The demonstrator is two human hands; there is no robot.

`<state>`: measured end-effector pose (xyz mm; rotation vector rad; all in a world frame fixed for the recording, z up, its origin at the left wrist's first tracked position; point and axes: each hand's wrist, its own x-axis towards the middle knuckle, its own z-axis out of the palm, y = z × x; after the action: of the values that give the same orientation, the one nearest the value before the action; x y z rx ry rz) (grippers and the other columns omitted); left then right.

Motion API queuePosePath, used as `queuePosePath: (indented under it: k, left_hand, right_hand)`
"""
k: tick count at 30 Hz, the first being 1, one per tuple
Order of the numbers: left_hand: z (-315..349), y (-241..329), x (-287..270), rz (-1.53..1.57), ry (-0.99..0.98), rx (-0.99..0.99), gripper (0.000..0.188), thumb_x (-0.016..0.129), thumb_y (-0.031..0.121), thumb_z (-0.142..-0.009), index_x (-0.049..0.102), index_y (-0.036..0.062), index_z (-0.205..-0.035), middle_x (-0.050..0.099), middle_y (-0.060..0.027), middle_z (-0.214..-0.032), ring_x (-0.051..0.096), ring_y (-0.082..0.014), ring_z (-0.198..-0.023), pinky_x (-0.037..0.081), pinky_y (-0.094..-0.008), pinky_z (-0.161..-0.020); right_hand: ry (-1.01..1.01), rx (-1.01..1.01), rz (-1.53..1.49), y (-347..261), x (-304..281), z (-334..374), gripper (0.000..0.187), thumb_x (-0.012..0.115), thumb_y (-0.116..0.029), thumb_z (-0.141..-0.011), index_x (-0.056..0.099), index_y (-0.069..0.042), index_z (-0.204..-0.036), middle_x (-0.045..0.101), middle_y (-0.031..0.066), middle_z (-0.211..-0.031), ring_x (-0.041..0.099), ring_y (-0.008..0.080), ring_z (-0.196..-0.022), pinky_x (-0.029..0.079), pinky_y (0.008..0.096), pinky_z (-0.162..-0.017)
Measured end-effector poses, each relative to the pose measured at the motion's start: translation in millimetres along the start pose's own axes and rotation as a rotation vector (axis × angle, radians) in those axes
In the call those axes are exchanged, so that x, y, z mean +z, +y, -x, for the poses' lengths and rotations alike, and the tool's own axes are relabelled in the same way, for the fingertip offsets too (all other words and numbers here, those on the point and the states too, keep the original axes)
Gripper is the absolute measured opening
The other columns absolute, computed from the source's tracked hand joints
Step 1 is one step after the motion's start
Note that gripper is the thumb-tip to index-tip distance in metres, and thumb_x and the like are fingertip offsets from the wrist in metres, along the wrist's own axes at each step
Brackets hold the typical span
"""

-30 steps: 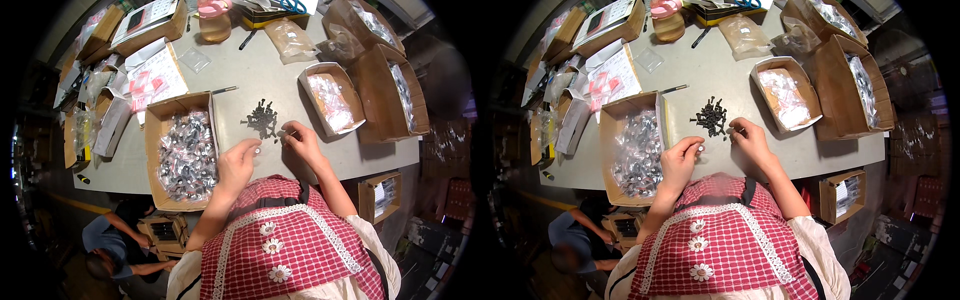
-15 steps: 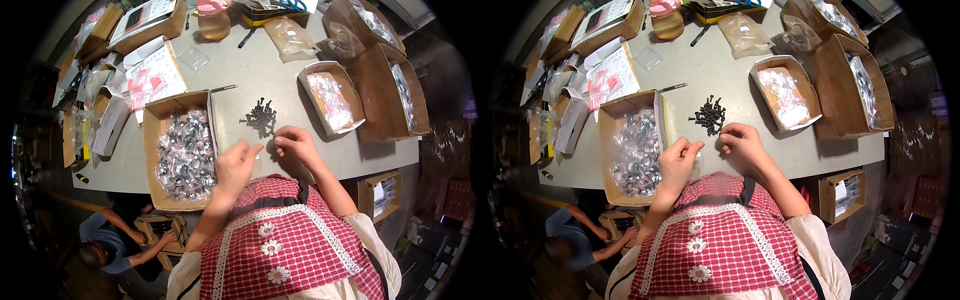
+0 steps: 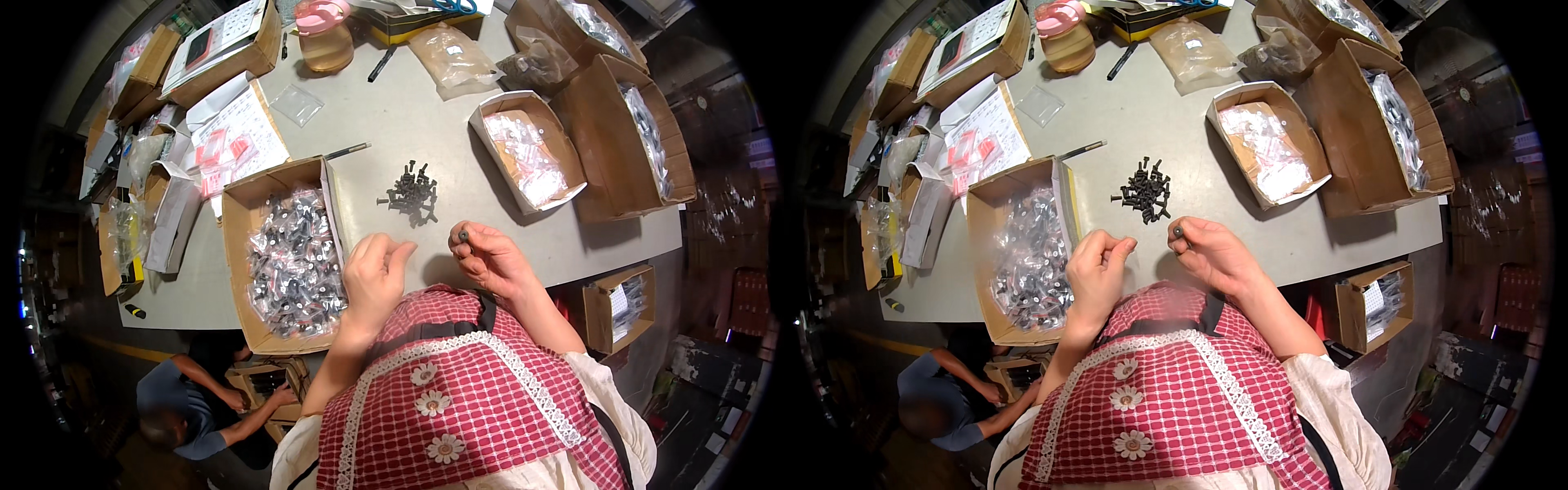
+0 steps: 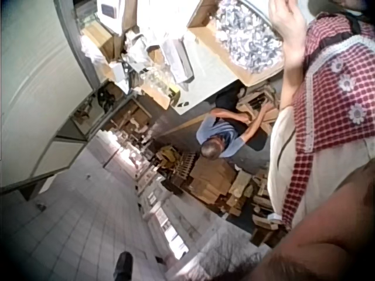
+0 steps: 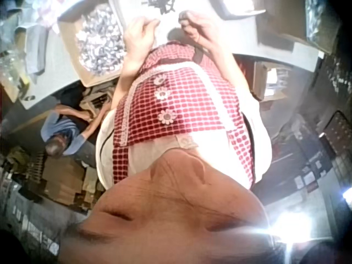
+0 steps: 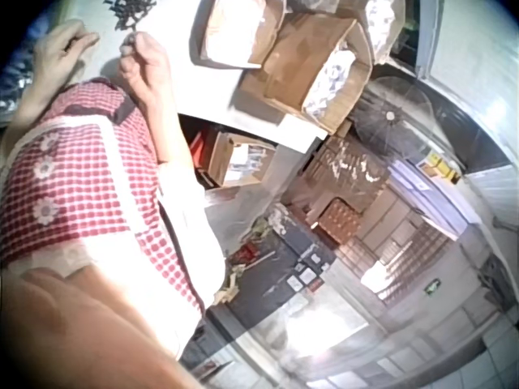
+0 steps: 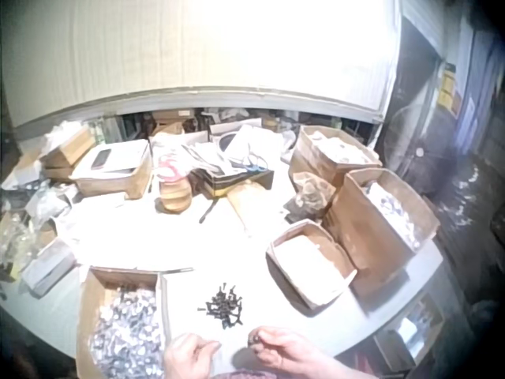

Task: The person places small metal components into individual plastic bags, seals the bags, and organizes them within cardboard boxes on a work table.

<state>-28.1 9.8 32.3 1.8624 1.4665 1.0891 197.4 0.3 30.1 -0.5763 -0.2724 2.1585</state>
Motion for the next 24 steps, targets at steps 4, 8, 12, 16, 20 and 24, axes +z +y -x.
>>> queuePosePath:
  k: [4, 8, 12, 16, 20, 24]
  left_hand:
    - [1, -1, -4, -0.018, -0.004, -0.011, 0.027, 0.082, 0.012, -0.084, 0.06, 0.0003, -0.073, 0.055, -0.0074, -0.067, 0.052, -0.0165, -0.058, 0.042, -0.0306, -0.054]
    - [-1, 1, 0, 0.121, 0.026, -0.072, 0.018, 0.08, 0.01, -0.086, 0.065, -0.0004, -0.081, 0.06, -0.0063, -0.072, 0.055, -0.0132, -0.062, 0.044, -0.0276, -0.058]
    - [-2, 1, 0, 0.192, 0.045, -0.136, 0.011, 0.077, 0.007, -0.087, 0.069, -0.0008, -0.087, 0.065, -0.0054, -0.079, 0.057, -0.0116, -0.067, 0.047, -0.0262, -0.062]
    - [-4, -5, 3, 0.154, 0.091, -0.067, 0.01, 0.077, 0.006, -0.087, 0.07, 0.0, -0.087, 0.064, -0.0057, -0.082, 0.059, -0.0135, -0.067, 0.048, -0.0271, -0.062]
    - [0, -9, 4, 0.036, 0.06, 0.041, 0.01, 0.079, 0.006, -0.084, 0.07, 0.0017, -0.085, 0.059, -0.0056, -0.079, 0.058, -0.0168, -0.066, 0.048, -0.0297, -0.061]
    - [0, -8, 4, -0.069, 0.076, 0.125, 0.019, 0.084, 0.011, -0.079, 0.067, 0.004, -0.079, 0.055, -0.0061, -0.075, 0.056, -0.0202, -0.065, 0.046, -0.0324, -0.058]
  right_hand:
    - [0.009, 0.018, -0.054, 2, 5, -1, 0.02, 0.062, -0.021, -0.103, 0.063, -0.001, -0.105, 0.064, 0.0033, -0.091, 0.058, 0.006, -0.07, 0.048, 0.0174, -0.059]
    - [0.105, 0.005, 0.033, 2, 9, -3, 0.019, 0.061, -0.014, -0.101, 0.063, 0.001, -0.111, 0.064, 0.004, -0.093, 0.058, 0.0082, -0.071, 0.049, 0.02, -0.062]
    - [0.257, -0.032, 0.135, 6, 16, -8, 0.025, 0.061, -0.01, -0.097, 0.063, 0.002, -0.119, 0.064, 0.0043, -0.093, 0.06, 0.0111, -0.073, 0.051, 0.0244, -0.067]
    - [0.275, -0.043, 0.227, 9, 14, -13, 0.025, 0.063, -0.011, -0.097, 0.064, 0.002, -0.118, 0.063, 0.0041, -0.091, 0.061, 0.0118, -0.074, 0.051, 0.0257, -0.068]
    - [0.357, -0.071, 0.411, 13, 8, -18, 0.021, 0.064, -0.014, -0.097, 0.066, 0.002, -0.111, 0.061, 0.004, -0.088, 0.061, 0.011, -0.067, 0.051, 0.0248, -0.058]
    - [0.415, -0.075, 0.559, 15, 12, -19, 0.017, 0.063, -0.017, -0.098, 0.067, 0.0, -0.098, 0.059, 0.0021, -0.081, 0.055, 0.0092, -0.055, 0.044, 0.0234, -0.047]
